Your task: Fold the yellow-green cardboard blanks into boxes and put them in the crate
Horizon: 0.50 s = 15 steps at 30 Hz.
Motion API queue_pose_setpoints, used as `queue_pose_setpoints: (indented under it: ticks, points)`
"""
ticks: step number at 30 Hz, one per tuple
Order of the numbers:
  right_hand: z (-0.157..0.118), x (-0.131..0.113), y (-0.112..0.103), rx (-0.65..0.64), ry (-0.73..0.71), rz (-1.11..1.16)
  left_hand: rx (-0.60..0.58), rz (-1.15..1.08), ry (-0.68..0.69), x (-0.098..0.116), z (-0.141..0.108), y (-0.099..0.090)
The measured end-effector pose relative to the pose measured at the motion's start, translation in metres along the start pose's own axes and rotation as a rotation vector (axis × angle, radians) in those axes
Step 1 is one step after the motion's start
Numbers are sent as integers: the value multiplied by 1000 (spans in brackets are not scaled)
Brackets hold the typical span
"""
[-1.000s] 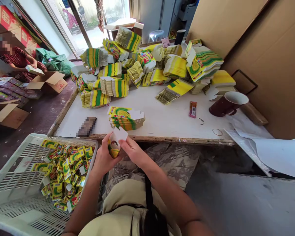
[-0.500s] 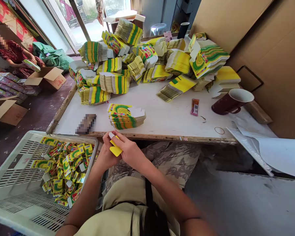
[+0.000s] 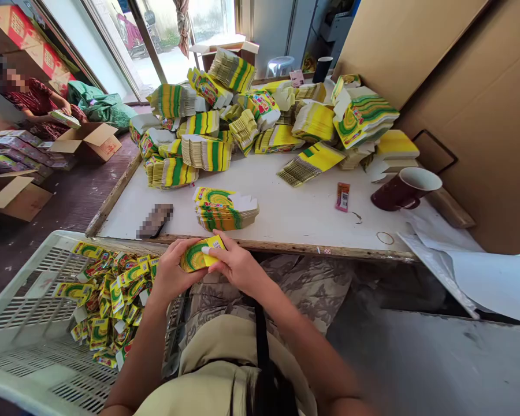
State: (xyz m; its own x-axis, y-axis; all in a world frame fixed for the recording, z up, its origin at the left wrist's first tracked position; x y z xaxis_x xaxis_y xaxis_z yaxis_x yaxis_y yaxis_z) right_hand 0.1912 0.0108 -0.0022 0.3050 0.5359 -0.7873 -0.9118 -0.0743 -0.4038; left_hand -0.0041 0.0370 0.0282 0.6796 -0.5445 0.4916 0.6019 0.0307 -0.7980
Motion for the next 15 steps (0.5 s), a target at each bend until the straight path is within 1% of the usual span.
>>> queue_pose_setpoints:
  ticks: [2,4,5,7,9,11,13,15]
  points:
    - [4,0,-11,-45,-31,42,-9,-30,8,2,2,-2]
    - [7,-1,-15,-53,-10,64,3,-11,10,5,4,1]
    - [9,-3,-13,-26,11,69,22,10,5,7,4,3]
    - [12,-5,-4,74,63,84,69,56,-18,9,5,6]
    - [15,-6,6,138,113,114,78,80,-44,6,5,3]
    - [23,-4,10,130,141,117,41,99,-90,-6,0,-10]
    - [36,1,2,162,145,22,26,201,-197,-28,-9,-36]
    - [52,11,-12,271,167,-165,72,459,-385,-55,-23,-66]
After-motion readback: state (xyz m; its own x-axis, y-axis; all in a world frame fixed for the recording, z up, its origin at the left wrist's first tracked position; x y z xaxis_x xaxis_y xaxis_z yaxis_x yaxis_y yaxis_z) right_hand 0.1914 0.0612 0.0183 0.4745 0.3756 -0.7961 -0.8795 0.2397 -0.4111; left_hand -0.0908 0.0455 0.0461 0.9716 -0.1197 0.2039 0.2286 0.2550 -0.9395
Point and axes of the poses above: each hand's wrist, its own z-axis towards the middle knuckle, its own y-axis out of the palm, x = y × z, the point moved 1 cm from there along z, towards the middle knuckle, and after that the axes turned 5 degrees about z, right-handed, at the moved point
